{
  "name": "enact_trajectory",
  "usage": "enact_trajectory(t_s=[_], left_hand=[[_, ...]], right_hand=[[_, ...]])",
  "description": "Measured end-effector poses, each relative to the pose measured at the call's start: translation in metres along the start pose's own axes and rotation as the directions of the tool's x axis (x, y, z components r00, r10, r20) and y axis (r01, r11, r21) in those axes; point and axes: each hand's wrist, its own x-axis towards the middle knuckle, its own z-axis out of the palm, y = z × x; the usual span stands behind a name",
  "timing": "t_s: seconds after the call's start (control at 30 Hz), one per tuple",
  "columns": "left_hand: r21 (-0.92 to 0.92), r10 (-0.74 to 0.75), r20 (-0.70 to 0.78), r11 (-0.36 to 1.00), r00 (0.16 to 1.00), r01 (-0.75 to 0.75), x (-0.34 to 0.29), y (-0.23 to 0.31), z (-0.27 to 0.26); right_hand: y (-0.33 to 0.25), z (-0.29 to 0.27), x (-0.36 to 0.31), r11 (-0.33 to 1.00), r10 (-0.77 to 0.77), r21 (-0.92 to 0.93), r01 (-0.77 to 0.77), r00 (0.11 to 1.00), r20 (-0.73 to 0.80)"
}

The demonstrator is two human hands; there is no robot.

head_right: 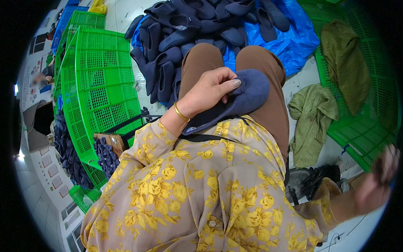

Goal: The person sits on the floor and sews a dark blue slipper using a blue-handled tool and thread. They repeatedly insert the tool into the slipper's upper, pull the thread, and adjust the slipper's position on their lap. The person handles multiple slippers from a nearby pile during the process.

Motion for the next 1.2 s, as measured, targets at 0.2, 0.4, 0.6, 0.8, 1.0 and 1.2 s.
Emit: enact_trajectory(t_s=[0.2,0.4,0.6,0.8,1.0,1.2], left_hand=[[-0.073,-0.044,0.017,0.996,0.999,0.046,0.002,0.001,0.002],[-0.100,-0.071,0.043,0.992,0.997,0.075,0.005,-0.003,-0.001],[-0.086,-0.060,0.032,0.994,0.998,0.062,0.006,-0.005,-0.002],[-0.091,-0.066,0.034,0.993,0.997,0.069,0.007,-0.005,-0.001],[-0.080,-0.056,0.012,0.995,0.998,0.057,0.005,-0.006,0.001],[-0.083,-0.053,0.016,0.995,0.998,0.054,0.006,-0.006,0.001]], right_hand=[[0.071,0.116,-0.122,0.892,0.420,-0.360,-0.273,0.794,0.440],[0.107,0.158,-0.174,0.856,0.504,-0.481,-0.190,0.513,0.695],[0.110,0.166,-0.174,0.857,0.485,-0.494,-0.145,0.548,0.681],[0.106,0.170,-0.172,0.854,0.473,-0.512,-0.095,0.552,0.687],[0.116,0.171,-0.174,0.862,0.445,-0.505,-0.051,0.554,0.704],[0.120,0.172,-0.178,0.908,0.359,-0.418,-0.043,0.596,0.719]])
